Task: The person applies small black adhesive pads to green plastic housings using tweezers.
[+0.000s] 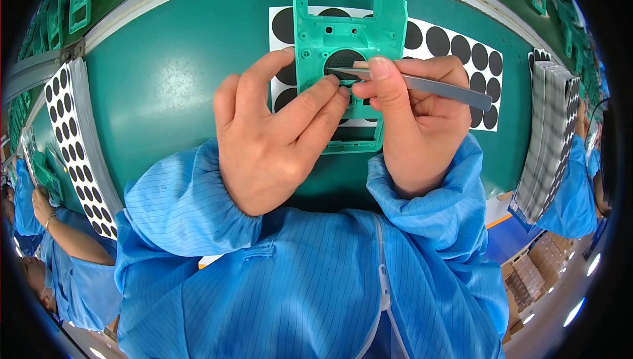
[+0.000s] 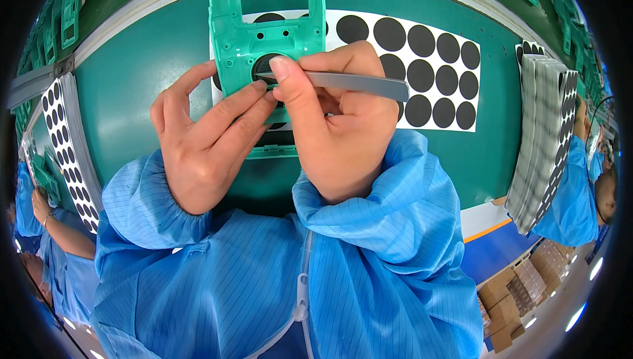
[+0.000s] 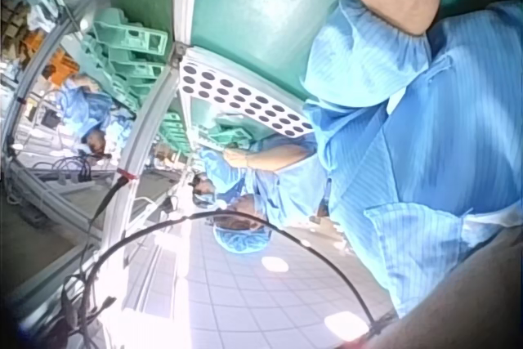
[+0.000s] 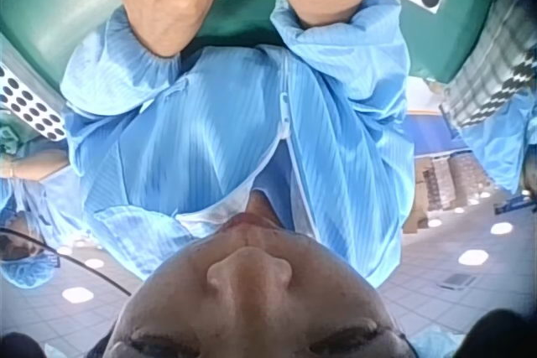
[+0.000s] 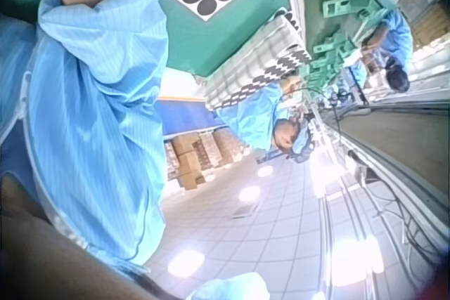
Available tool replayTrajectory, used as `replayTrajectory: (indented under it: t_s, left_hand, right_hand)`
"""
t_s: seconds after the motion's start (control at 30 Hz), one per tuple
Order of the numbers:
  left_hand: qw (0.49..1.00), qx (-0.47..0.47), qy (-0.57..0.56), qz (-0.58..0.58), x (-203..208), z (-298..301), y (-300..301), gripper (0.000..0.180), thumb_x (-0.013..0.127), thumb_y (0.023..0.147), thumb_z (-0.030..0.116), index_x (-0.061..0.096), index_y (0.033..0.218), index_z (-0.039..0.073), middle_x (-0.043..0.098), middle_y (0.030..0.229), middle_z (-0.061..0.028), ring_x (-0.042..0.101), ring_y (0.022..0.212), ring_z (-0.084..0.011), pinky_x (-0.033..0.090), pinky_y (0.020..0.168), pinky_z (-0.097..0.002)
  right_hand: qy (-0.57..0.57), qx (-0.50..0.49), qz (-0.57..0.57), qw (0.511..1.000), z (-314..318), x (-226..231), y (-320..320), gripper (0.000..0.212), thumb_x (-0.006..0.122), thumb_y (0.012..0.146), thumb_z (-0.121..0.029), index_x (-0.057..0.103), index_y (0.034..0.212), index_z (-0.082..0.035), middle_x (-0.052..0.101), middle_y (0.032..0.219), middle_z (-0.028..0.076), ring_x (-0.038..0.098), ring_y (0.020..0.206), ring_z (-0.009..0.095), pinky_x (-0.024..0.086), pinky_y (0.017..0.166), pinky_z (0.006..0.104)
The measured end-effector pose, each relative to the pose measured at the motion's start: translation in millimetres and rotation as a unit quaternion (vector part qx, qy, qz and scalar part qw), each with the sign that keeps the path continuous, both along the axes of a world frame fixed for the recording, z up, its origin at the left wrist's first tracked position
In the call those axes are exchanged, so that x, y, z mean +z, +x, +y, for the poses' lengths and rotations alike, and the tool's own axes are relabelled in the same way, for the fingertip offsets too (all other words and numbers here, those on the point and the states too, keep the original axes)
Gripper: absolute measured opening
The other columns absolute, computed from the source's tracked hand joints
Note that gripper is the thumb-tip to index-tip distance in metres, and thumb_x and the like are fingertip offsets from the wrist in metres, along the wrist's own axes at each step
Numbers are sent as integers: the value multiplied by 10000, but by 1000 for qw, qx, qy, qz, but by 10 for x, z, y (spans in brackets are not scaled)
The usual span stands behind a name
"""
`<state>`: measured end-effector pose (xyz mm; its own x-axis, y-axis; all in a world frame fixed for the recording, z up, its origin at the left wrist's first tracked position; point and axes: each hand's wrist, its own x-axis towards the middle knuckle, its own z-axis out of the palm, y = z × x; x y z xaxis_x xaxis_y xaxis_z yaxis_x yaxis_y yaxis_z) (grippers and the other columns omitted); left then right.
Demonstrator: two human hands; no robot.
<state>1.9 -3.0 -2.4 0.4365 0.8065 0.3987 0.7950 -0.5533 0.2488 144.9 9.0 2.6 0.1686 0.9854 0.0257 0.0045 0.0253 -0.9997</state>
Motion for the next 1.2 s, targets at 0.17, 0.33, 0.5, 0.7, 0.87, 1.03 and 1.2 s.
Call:
replayTrajectory:
  t_s: [0.17, 0.33, 0.5, 0.7, 0.87, 1.03, 1.2]
  left_hand:
    - [1000, 1, 4, 2, 8, 5, -2, 327, 688, 561, 150, 652, 886, 136, 606, 968, 53, 501, 959, -278, 319, 762, -338]
    - [1000, 1, 18, -5, -13, 11, 0, 283, 670, 583, 151, 658, 865, 137, 606, 940, 53, 505, 943, -283, 326, 745, -347]
    - [1000, 0, 25, -4, -11, 19, -4, 253, 649, 604, 149, 662, 857, 150, 604, 917, 51, 506, 936, -289, 331, 731, -358]
    - [1000, 1, 20, 9, -4, 8, -10, 262, 649, 603, 148, 664, 864, 155, 604, 924, 49, 506, 938, -289, 334, 724, -360]
    - [1000, 1, 21, 2, -2, -8, -3, 268, 645, 600, 149, 665, 867, 156, 603, 926, 50, 506, 939, -286, 336, 725, -356]
    - [1000, 4, 17, 2, -10, 10, -6, 271, 644, 598, 152, 663, 868, 158, 602, 924, 51, 505, 941, -281, 340, 728, -354]
    - [999, -5, 53, -4, -41, 31, -9, 235, 613, 598, 132, 655, 829, 121, 575, 920, 34, 498, 940, -273, 348, 699, -368]
  right_hand:
    - [8, 2, -16, 1000, -1, -8, 22, 175, 593, 796, -68, 433, 829, -4, 619, 740, 147, 615, 611, 141, 454, 507, 188]
    - [6, 23, -39, 999, -9, -9, 25, 174, 587, 802, -77, 431, 829, -4, 617, 750, 152, 616, 614, 144, 462, 513, 191]
    - [13, 10, -3, 1000, 4, -11, 20, 175, 580, 809, -85, 427, 836, -5, 615, 765, 159, 617, 618, 151, 467, 501, 192]
    - [8, -21, -16, 1000, 1, -7, -4, 188, 569, 821, -115, 419, 847, -3, 614, 775, 161, 618, 624, 155, 470, 487, 191]
    - [5, -35, -20, 999, -7, 17, 12, 190, 547, 833, -122, 411, 857, 8, 612, 782, 170, 618, 627, 161, 482, 485, 200]
    - [-7, -45, -13, 999, 11, 21, -9, 190, 545, 833, -119, 407, 861, 10, 612, 785, 177, 617, 625, 165, 490, 493, 205]
    - [7, -37, -22, 999, -11, 27, -3, 190, 539, 836, -118, 402, 865, 12, 610, 800, 182, 617, 635, 169, 497, 508, 216]
